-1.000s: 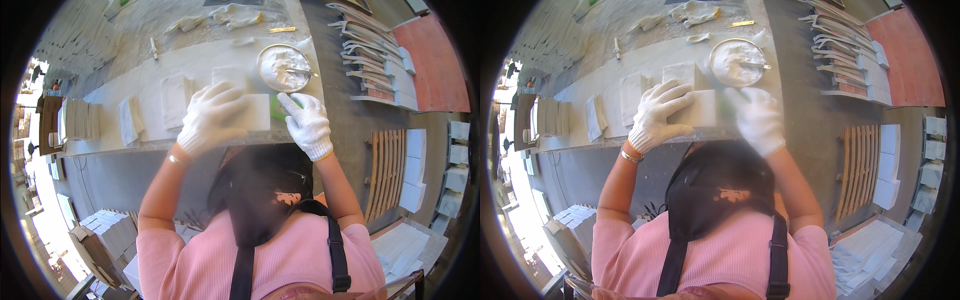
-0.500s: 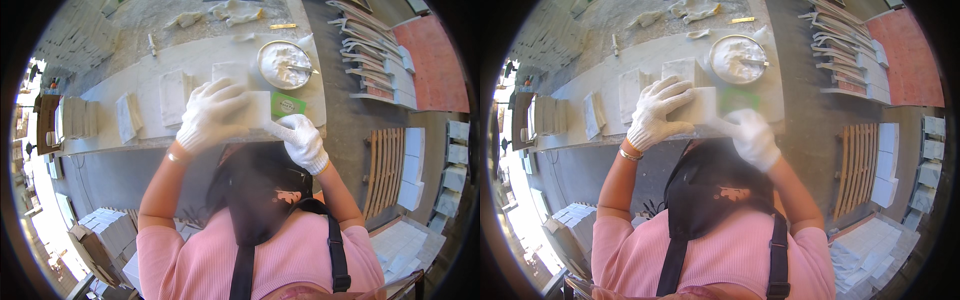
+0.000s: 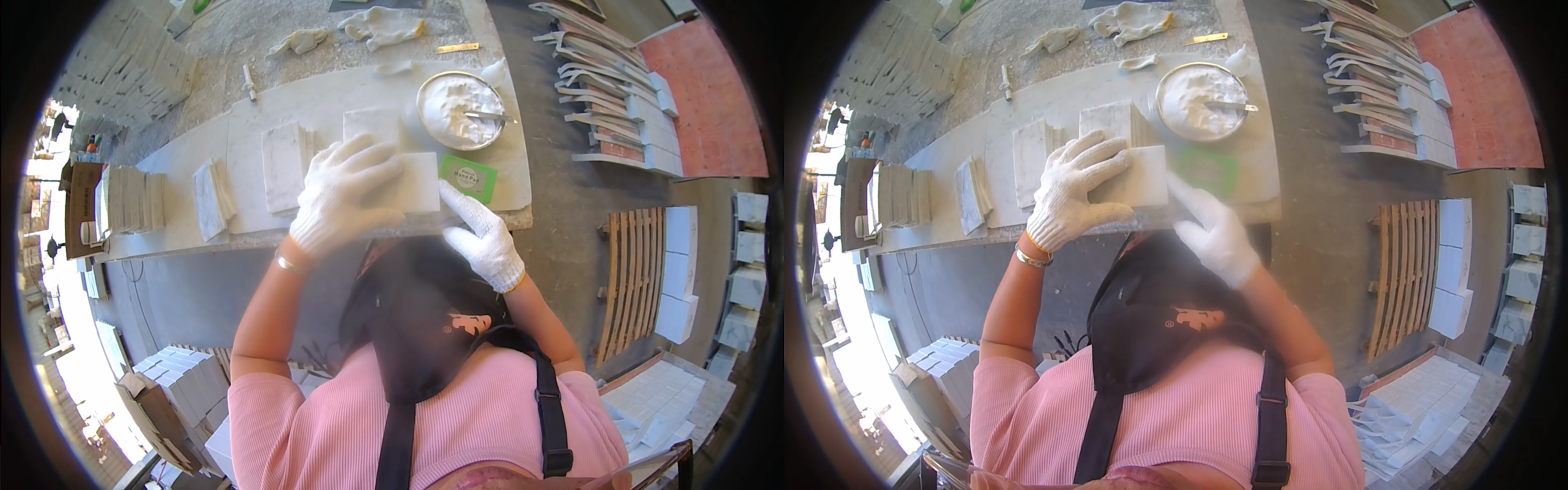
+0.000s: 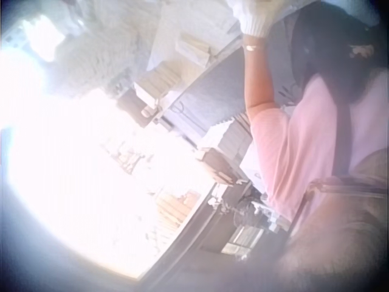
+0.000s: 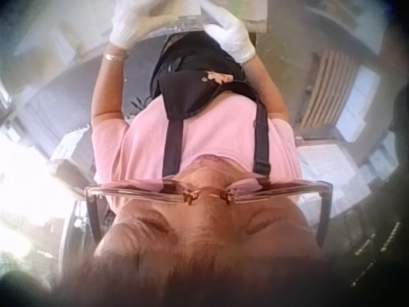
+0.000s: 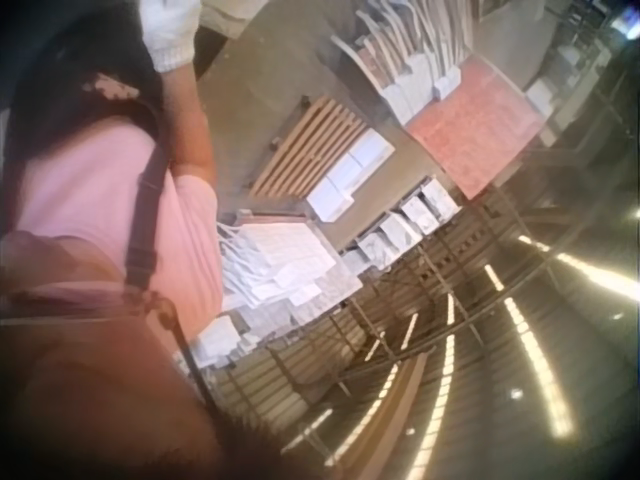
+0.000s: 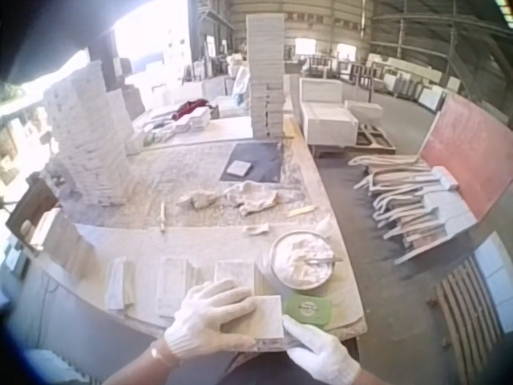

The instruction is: The person repeatedly scoops white paste from a metal bowl with a small metal spatula and spreads it onto the edges of rectangular white tiles. The tiles are handled one at a time, flipped to coat different edges, and placed back on the workbench.

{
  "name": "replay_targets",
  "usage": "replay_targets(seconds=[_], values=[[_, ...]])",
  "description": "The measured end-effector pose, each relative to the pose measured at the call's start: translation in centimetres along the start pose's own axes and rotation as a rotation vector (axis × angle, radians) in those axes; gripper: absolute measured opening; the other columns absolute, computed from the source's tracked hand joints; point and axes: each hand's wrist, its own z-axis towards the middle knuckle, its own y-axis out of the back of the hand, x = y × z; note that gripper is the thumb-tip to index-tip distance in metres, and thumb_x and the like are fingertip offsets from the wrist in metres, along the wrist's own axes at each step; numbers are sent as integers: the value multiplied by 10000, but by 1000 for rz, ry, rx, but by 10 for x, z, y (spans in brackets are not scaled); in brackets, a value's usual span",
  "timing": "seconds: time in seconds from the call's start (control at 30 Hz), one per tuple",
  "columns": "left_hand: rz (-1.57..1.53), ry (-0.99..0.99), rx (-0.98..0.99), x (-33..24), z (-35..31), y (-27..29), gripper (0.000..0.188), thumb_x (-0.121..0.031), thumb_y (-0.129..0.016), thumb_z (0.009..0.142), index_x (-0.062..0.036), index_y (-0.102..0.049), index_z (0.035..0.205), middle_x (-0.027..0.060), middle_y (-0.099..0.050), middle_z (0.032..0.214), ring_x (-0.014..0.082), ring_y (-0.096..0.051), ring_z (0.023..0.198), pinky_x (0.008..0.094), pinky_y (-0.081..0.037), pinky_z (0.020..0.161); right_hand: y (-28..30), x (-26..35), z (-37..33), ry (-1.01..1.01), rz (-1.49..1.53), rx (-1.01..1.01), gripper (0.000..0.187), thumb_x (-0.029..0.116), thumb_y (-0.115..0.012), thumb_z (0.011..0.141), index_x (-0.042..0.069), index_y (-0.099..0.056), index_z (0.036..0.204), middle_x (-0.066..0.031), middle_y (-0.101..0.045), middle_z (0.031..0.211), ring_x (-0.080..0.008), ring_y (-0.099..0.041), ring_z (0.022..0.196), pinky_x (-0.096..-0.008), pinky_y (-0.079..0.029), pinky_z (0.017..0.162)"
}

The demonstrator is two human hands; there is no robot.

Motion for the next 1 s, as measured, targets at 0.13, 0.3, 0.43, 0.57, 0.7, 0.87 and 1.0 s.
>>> replay_targets(seconds=[0.13, 0.3, 0.43, 0.57, 0.7, 0.87, 1.0], values=[[-10, 1, 10, 0, 0, 0, 781, -519, -894, 655, -135, -734, 1315, 74, -667, 1433, 361, -541, 1405, 528, -412, 1146, 8, 2, -16, 43, -48, 68, 566, -77, -645, 900, 37, -645, 1455, -120, -719, 1248, -192, -691, 1125, -329, -531, 1011], [-25, 26, 31, -3, 2, 5, 767, -497, -890, 656, -139, -735, 1316, 64, -669, 1426, 350, -543, 1400, 526, -406, 1147, 23, 3, -2, 197, -159, -9, 477, -94, -677, 908, 52, -709, 1361, -92, -726, 1159, -178, -700, 1052, -303, -555, 935], [-44, 45, 28, -5, 1, 7, 755, -482, -886, 660, -146, -736, 1319, 56, -665, 1428, 336, -539, 1401, 524, -394, 1156, 23, 10, 19, 264, -259, -58, 509, -83, -675, 896, 73, -695, 1381, -112, -719, 1165, -219, -712, 1048, -335, -568, 943], [-71, 47, 18, -5, -1, 5, 738, -490, -878, 682, -157, -737, 1325, 53, -664, 1429, 331, -537, 1403, 522, -384, 1162, 20, 14, 27, 432, -613, -16, 560, -68, -669, 859, 117, -703, 1386, -144, -712, 1119, -314, -707, 988, -387, -578, 910], [-43, 53, 12, -3, -3, 1, 730, -496, -873, 692, -164, -739, 1328, 54, -664, 1434, 326, -536, 1407, 517, -383, 1163, 17, 13, 16, 456, -593, -13, 529, -43, -636, 875, 169, -727, 1350, -137, -697, 1030, -339, -678, 939, -430, -566, 854], [-29, 39, -15, 0, -4, -3, 726, -491, -876, 688, -164, -744, 1323, 53, -665, 1439, 323, -537, 1408, 510, -390, 1150, 19, 18, 2, 396, -431, 1, 368, -73, -645, 882, 108, -789, 1169, -127, -726, 1009, -306, -707, 938, -394, -573, 850], [-47, 45, -25, 1, -6, -5, 699, -475, -871, 699, -157, -746, 1309, 54, -669, 1426, 326, -542, 1396, 510, -395, 1142, 33, 28, 10, 398, -408, -97, 261, -88, -695, 890, 46, -796, 1090, -125, -755, 1056, -253, -739, 997, -340, -577, 894]])
